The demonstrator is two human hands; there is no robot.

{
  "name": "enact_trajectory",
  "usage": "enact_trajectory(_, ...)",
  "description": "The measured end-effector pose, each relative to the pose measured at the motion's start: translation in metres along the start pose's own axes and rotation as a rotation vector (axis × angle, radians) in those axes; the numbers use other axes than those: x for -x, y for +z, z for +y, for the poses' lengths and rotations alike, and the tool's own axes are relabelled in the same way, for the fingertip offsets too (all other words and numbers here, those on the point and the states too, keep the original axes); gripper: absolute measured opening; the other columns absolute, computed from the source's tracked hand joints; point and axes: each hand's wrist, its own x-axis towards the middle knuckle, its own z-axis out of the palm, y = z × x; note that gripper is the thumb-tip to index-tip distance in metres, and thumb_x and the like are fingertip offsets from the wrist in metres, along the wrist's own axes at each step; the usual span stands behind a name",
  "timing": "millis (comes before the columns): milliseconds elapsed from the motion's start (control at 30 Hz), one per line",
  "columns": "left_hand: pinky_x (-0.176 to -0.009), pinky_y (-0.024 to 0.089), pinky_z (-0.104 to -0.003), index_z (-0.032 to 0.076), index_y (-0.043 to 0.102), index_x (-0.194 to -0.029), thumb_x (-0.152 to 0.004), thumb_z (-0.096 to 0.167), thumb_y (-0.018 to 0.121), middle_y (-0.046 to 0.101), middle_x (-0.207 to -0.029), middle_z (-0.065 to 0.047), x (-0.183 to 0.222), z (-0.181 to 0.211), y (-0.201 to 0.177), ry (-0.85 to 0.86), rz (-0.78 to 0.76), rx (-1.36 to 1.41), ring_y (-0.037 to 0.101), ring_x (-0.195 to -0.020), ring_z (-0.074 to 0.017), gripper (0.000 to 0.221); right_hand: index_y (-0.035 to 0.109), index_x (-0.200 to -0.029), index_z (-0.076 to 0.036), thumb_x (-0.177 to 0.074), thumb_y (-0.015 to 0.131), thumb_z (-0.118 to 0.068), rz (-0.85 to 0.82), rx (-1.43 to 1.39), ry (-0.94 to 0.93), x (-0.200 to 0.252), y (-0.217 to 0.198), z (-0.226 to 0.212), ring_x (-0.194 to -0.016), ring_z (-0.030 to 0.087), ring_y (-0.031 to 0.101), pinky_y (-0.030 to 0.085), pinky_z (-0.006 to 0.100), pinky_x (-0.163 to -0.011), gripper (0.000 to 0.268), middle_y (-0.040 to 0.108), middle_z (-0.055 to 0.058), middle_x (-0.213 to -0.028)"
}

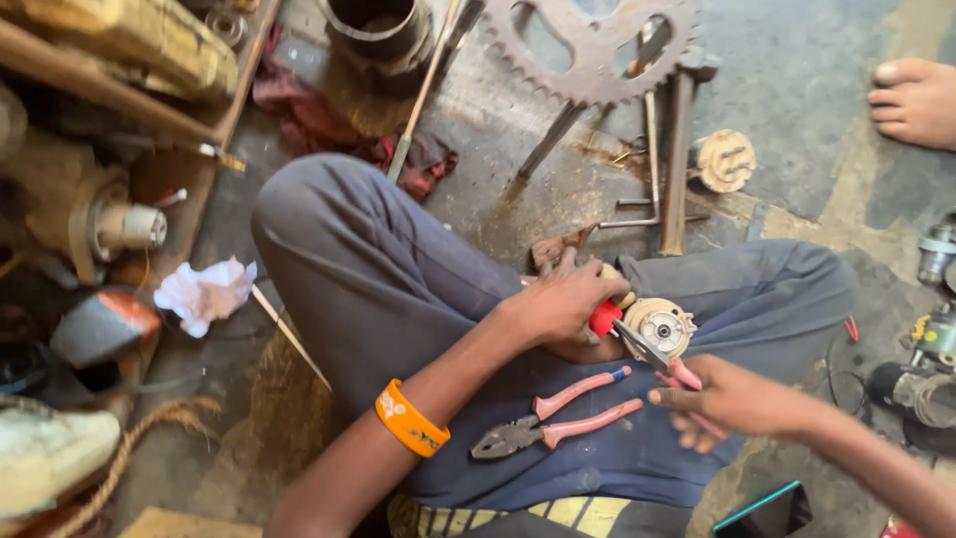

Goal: The person sits on the floor and assembles a small motor. They pick up a red cylindrical component and a beige housing, then insert the red part into the housing. They use pliers to adjust or secure a component inside the assembly.

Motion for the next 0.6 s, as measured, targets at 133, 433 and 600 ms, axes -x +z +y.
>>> enact_trajectory(133, -0.099, 0.045, -0.052, 0.018, 0.065, -0.121, -0.068, 0.022, 0.081, 0.059, -0.120, -0.016, -0.007, -0.012, -0.001, -0.012, -0.118, 0.063, 0.053, -0.115, -0.0432, 0.055, 0.069, -0.107, 0.000, -0.097, 0.051, -0.033, 0.068, -0.166, -0.327, -0.022, 0.031, 0.040, -0.076, 0.019, 0.076, 0.060, 0.032, -0.064, 0.040, 0.083, 0.014, -0.090)
enact_trajectory(433, -0.094, 0.045, -0.045, 0.011, 0.066, -0.120, -0.058, 0.031, 0.081, 0.064, -0.109, -0.016, -0.017, -0.025, -0.005, 0.179, -0.027, 0.092, 0.062, -0.104, -0.0350, 0.067, 0.066, -0.108, 0.003, -0.099, 0.049, -0.028, 0.160, -0.510, -0.266, -0.023, 0.072, 0.048, -0.077, 0.022, 0.078, 0.059, 0.034, -0.063, 0.037, 0.078, 0.019, -0.090)
enact_trajectory(600, -0.095, 0.045, -0.046, 0.012, 0.066, -0.121, -0.059, 0.029, 0.081, 0.065, -0.110, -0.016, -0.017, -0.027, -0.004, 0.147, -0.064, 0.057, 0.062, -0.106, -0.0354, 0.066, 0.062, -0.105, 0.001, -0.101, 0.051, -0.030, 0.195, -0.339, -0.381, -0.010, 0.063, 0.035, -0.062, 0.018, 0.063, 0.054, 0.032, -0.058, 0.033, 0.077, 0.014, -0.085)
